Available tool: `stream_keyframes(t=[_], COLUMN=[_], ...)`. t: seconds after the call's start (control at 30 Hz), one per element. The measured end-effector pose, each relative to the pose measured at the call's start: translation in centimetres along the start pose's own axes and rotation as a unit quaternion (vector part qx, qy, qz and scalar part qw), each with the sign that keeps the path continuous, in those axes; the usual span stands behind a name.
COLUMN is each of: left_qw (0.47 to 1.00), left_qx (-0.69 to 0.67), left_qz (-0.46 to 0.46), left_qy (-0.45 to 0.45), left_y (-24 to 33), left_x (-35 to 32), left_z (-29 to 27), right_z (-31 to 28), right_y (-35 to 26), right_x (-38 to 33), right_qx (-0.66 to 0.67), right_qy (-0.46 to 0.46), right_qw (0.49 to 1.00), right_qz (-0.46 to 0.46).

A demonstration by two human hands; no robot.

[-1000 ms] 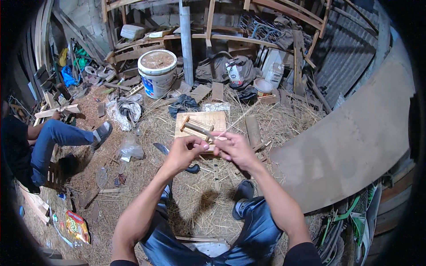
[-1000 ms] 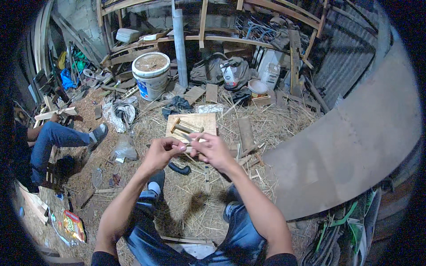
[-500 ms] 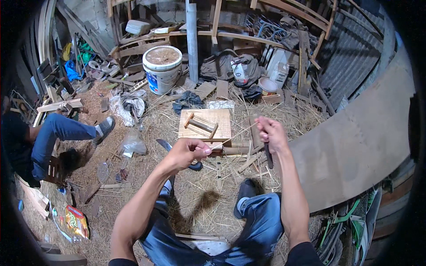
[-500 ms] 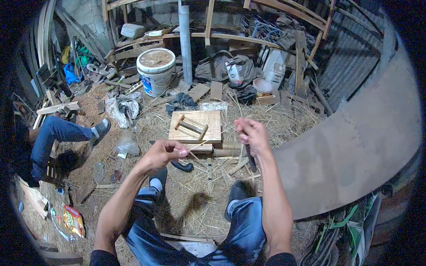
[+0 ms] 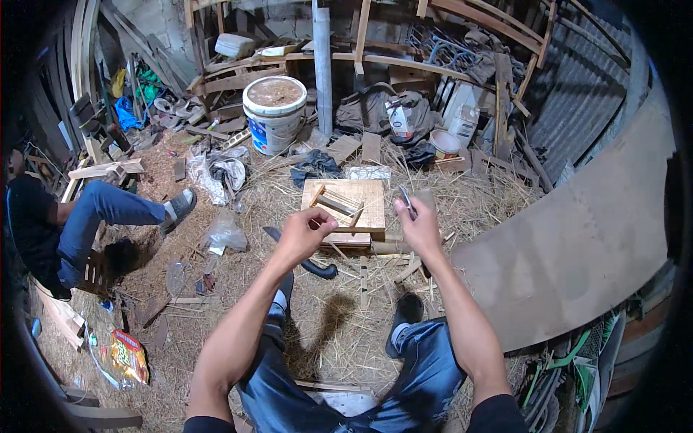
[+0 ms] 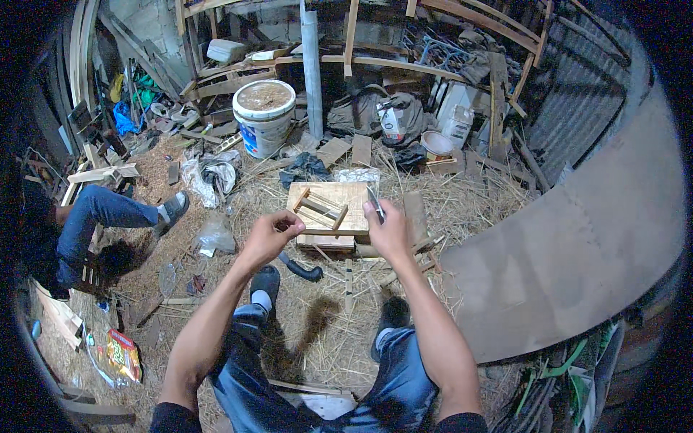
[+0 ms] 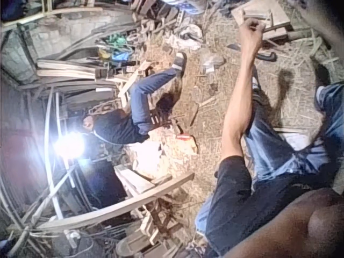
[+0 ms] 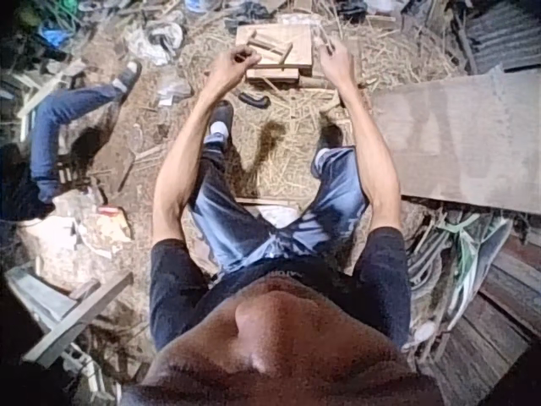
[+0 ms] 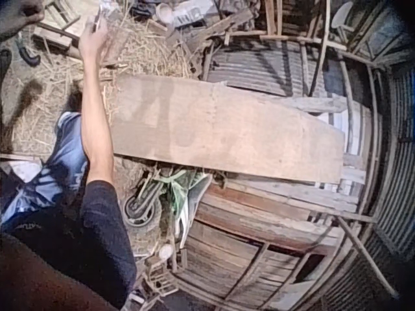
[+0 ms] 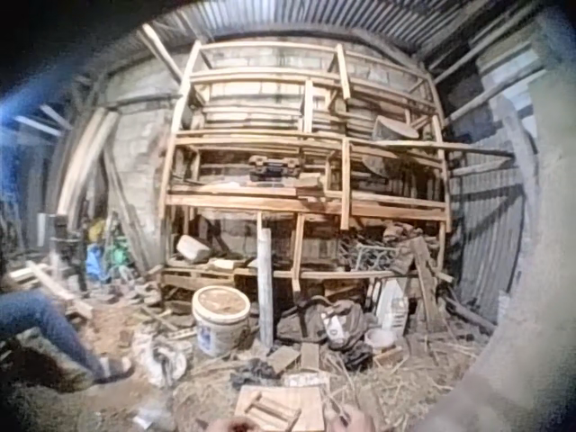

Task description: The person uses a knife to carve the tips of wooden sticks and then inserts them one by one into pre-drilled holes in a wooden base to build a small cage structure.

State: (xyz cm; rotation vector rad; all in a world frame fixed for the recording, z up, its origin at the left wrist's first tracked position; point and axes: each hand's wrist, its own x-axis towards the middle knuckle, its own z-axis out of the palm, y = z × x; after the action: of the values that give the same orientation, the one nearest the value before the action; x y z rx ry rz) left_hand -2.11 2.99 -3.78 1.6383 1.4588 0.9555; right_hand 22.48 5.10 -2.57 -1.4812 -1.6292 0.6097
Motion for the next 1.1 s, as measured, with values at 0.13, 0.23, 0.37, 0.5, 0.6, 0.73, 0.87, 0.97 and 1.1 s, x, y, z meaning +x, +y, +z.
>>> stream_keyframes(t=[0.13, 0.23, 0.37, 0.5, 0.6, 0.73, 0.87, 0.97, 1.1], left_qw=[0.972, 0.932, 0.91, 0.91, 0.93, 0.929, 0.899, 0.905, 0.919], left_qx=[-0.213, -0.344, -0.395, -0.39, -0.354, -0.362, -0.413, -0.384, -0.381], left_qz=[-0.086, -0.109, -0.122, -0.132, -0.096, -0.018, 0.032, 0.028, 0.0], left_qy=[-0.042, -0.03, -0.03, -0.047, -0.015, 0.069, 0.141, 0.178, 0.1], left_y=[2.2, 1.8, 1.9, 2.2, 1.3, 1.4, 1.0, 1.1, 0.9], left_x=[0.4, 0.6, 0.8, 0.8, 0.8, 1.3, 1.5, 1.1, 1.4], left_z=[0.9, 1.2, 2.2, 3.1, 2.7, 1.4, -1.3, -2.2, 0.1], right_z=[1.6, 2.4, 2.5, 3.5, 2.9, 1.9, 1.7, 1.1, 1.8], right_y=[0.6, -0.4, -3.1, -2.2, -3.0, -2.4, -0.5, -0.9, -0.2], right_x=[0.2, 0.0, -1.1, -1.5, -1.5, -1.7, -1.9, -1.6, -1.9], right_qx=[0.027, -0.007, 0.022, 0.045, 0.028, -0.021, -0.033, -0.043, 0.112], right_qy=[-0.011, -0.038, -0.098, -0.113, -0.176, -0.21, -0.245, -0.289, -0.266], right_qw=[0.999, 0.998, 0.993, 0.99, 0.984, 0.975, 0.964, 0.955, 0.957], right_qz=[-0.026, -0.056, -0.058, -0.072, -0.023, -0.07, -0.095, -0.047, 0.005])
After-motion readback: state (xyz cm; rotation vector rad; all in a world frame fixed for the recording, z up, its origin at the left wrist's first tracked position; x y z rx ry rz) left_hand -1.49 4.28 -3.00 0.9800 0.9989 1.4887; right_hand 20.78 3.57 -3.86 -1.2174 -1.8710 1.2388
